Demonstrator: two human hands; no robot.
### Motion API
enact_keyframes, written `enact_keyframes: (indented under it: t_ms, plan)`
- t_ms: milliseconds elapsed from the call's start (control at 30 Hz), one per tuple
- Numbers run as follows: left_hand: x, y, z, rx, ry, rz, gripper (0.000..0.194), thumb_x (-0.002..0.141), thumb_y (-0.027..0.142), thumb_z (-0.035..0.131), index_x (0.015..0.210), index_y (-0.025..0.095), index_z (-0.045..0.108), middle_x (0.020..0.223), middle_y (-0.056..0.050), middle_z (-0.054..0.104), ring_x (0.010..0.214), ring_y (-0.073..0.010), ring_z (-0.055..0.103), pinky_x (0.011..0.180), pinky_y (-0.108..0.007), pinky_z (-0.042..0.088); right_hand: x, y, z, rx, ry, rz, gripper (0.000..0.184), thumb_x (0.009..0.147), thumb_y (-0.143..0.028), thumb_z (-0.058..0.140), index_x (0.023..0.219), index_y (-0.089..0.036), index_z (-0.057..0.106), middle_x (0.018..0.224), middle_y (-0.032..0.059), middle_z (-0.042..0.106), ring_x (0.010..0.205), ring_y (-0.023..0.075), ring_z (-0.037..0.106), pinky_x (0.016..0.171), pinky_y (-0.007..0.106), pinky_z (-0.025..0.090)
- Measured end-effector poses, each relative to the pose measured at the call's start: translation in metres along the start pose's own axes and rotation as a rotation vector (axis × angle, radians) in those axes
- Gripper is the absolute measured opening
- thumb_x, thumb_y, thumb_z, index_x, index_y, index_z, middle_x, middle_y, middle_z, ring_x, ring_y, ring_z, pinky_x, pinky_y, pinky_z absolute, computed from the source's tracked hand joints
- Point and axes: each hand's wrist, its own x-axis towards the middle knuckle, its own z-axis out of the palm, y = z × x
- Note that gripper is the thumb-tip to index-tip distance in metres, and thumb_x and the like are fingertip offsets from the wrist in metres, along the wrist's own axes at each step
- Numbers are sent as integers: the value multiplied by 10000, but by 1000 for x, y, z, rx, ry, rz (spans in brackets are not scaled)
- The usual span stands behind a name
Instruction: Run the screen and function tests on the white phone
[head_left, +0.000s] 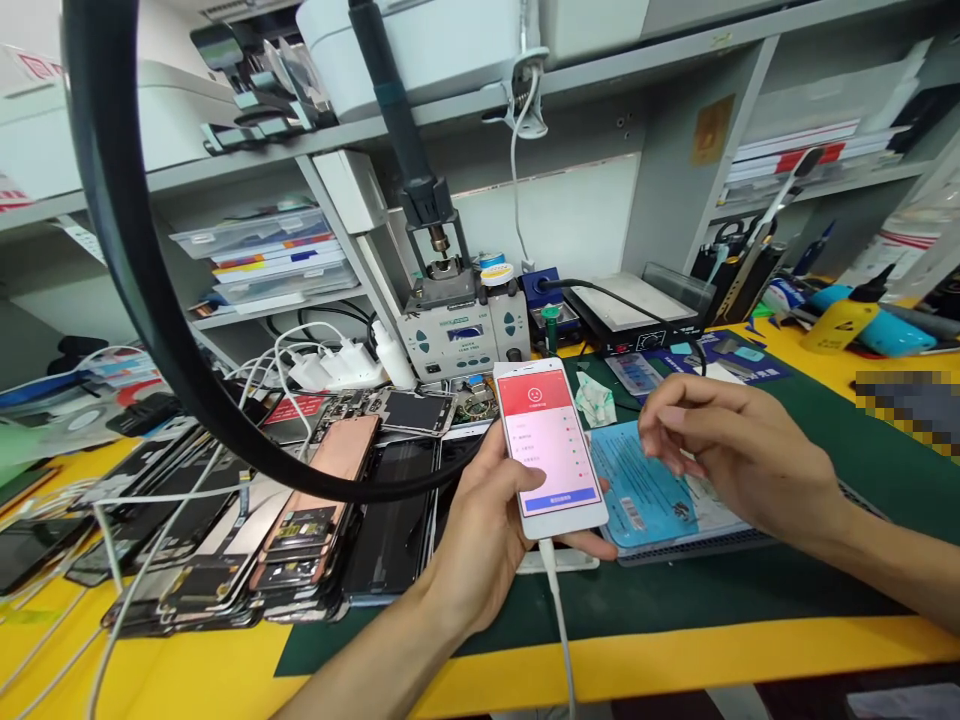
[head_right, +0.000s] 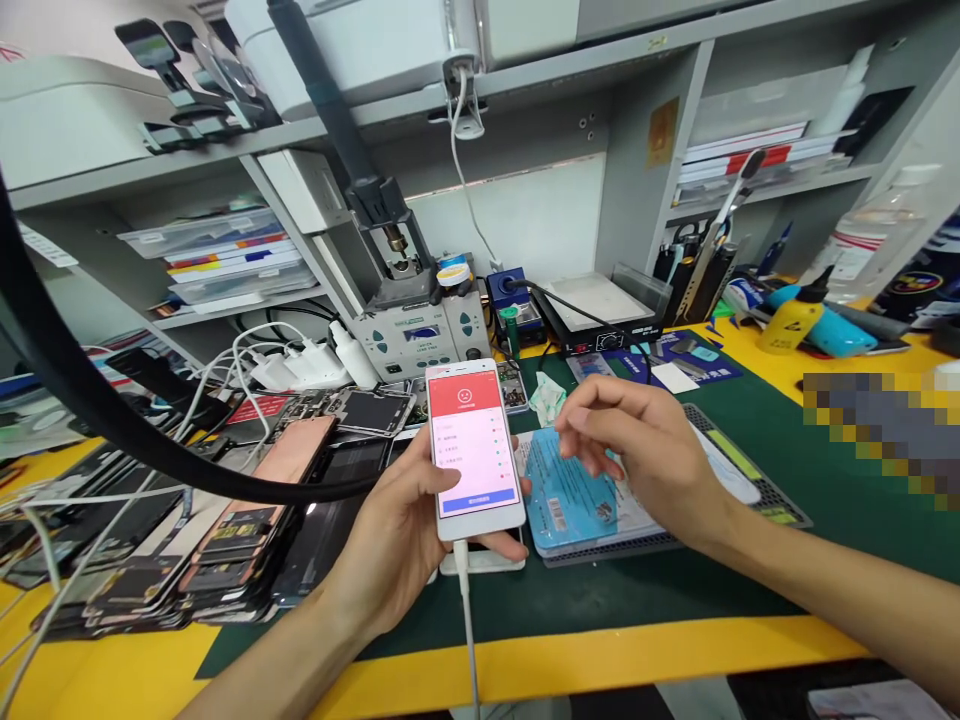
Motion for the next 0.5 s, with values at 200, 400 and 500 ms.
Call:
enact_keyframes:
  t_ms: [200,400,500]
  plan:
    - [0,1,-2,-45,-20,3,586,872,140,500,1444,241,426,1280,-148,630,1074,-380,671,665,-528,647,7,0,0,88,1,139,237,706,-403,738,671,-179,669,576,48,640,433,97,451,392,226,248]
    - [1,4,-4,-162,-83,-1,558,889,254,459,1445,213,439,1190,-149,664,1062,-377,675,684,-519,636,13,0,-3,148,-13,232,201,737,-367,693,678,-178,657,581,34,615,409,87,443,375,220,230]
    - [1,4,-5,-171,-64,-30,518,921,311,431,1414,162,480,1150,-170,674,1063,-388,671,661,-489,635,15,1,-5,163,-28,260,191,752,-355,671,689,-175,660,583,34,610,408,87,441,374,219,230]
